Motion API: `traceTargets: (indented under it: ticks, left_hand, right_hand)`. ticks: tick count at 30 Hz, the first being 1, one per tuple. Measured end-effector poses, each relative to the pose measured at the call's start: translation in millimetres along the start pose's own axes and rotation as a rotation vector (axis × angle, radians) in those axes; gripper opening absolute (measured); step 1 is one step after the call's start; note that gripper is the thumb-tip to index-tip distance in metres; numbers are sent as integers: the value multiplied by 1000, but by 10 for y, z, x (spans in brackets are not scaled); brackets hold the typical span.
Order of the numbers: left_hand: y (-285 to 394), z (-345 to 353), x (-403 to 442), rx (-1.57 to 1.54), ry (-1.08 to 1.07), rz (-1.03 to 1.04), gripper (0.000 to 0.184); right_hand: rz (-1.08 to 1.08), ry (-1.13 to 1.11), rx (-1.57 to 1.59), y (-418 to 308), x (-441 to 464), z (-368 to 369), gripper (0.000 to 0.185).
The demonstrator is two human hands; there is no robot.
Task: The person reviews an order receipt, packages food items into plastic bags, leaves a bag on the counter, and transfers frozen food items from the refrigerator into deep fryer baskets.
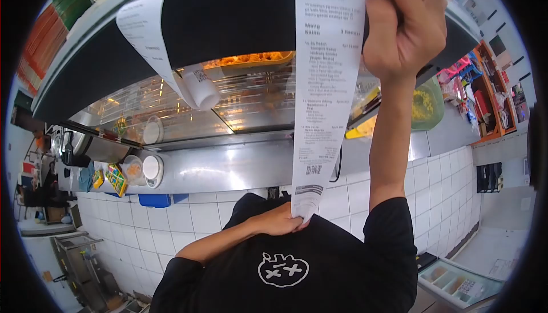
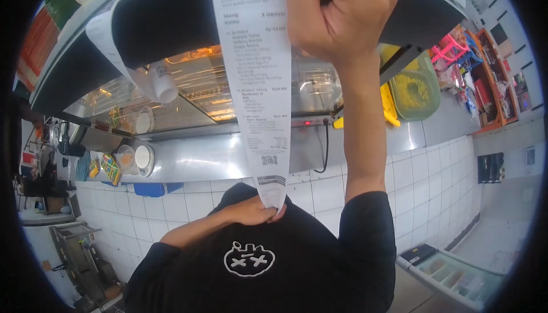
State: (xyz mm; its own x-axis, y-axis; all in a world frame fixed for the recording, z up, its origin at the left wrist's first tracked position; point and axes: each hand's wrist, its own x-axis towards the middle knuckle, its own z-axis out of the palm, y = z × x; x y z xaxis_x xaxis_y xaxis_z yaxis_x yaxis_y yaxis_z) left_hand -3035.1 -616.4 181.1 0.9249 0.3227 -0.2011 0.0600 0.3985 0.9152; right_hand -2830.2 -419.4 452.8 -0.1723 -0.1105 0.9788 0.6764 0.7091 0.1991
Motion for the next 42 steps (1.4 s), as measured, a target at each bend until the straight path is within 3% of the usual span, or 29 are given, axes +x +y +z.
traceTargets:
  ticks: [3, 9, 11, 17, 19, 28, 42]
  left_hand:
    - [-14, 3, -15, 48, 9, -40, 10]
    - [25, 17, -10, 73, 24, 3, 10]
    - [59, 32, -3, 55, 28, 4, 10]
    - [77, 47, -7, 62, 30, -20, 11]
    - [127, 73, -15, 88, 35, -30, 11]
    - [147, 92, -9, 90, 58, -28, 12]
    - [123, 179, -68, 70, 62, -53, 12]
  right_hand:
    - [45, 36, -13, -23, -4, 56, 28]
    - [20, -104, -28, -68, 29, -105, 30]
    - [-46, -76, -3, 8, 51, -82, 31]
    - [18, -86, -20, -62, 15, -95, 33]
    - [76, 10, -60, -49, -15, -15, 29]
    - [-25, 49, -35, 81, -20, 0, 30]
    - [-16, 26, 27, 8, 7, -54, 33]
